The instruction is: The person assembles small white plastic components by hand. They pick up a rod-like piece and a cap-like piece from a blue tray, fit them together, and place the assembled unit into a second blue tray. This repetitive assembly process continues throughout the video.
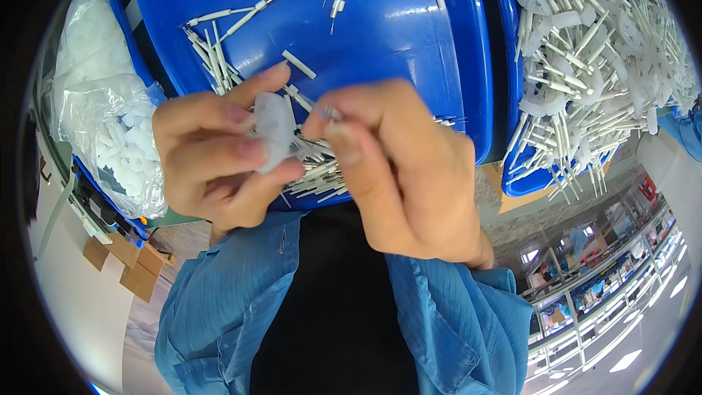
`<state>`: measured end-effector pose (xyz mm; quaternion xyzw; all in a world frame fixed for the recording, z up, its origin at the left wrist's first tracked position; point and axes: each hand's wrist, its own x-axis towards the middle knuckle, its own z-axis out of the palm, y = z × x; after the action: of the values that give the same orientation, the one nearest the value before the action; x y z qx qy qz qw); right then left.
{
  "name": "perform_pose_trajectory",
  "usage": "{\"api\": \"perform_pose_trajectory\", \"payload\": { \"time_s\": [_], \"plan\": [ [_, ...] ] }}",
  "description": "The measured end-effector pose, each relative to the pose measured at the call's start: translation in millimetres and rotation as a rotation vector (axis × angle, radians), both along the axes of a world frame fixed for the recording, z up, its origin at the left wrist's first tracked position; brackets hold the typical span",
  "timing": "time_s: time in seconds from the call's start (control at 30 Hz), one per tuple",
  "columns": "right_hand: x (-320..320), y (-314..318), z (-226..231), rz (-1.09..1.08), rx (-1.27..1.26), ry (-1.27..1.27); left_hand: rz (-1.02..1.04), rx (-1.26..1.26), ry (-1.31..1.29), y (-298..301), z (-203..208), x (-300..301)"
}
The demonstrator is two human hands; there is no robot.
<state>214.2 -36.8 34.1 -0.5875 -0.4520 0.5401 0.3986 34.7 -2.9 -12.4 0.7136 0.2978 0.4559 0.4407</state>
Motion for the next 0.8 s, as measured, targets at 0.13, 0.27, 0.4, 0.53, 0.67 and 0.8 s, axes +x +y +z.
{"api": "perform_pose_trajectory", "payload": {
  "time_s": [0.13,0.27,0.4,0.53,0.67,0.8],
  "plan": [
    [1,-8,-5,0.132,0.219,-0.16,0.074,-0.412,-0.296,-9,2,3],
    [-6,-4,-6,0.297,0.236,-0.334,0.171,-0.646,-0.505,-12,0,9],
    [-14,-5,-3,0.166,0.215,-0.399,0.156,-0.611,-0.48,-8,0,9],
    [-14,-8,-10,0.153,0.309,-0.443,0.166,-0.583,-0.442,-9,2,11],
    [-11,-4,-2,0.246,0.265,-0.445,0.172,-0.568,-0.434,-10,1,10],
    [-8,-4,2,0.246,0.163,-0.355,0.066,-0.504,-0.522,-5,-6,7]
  ]
}}
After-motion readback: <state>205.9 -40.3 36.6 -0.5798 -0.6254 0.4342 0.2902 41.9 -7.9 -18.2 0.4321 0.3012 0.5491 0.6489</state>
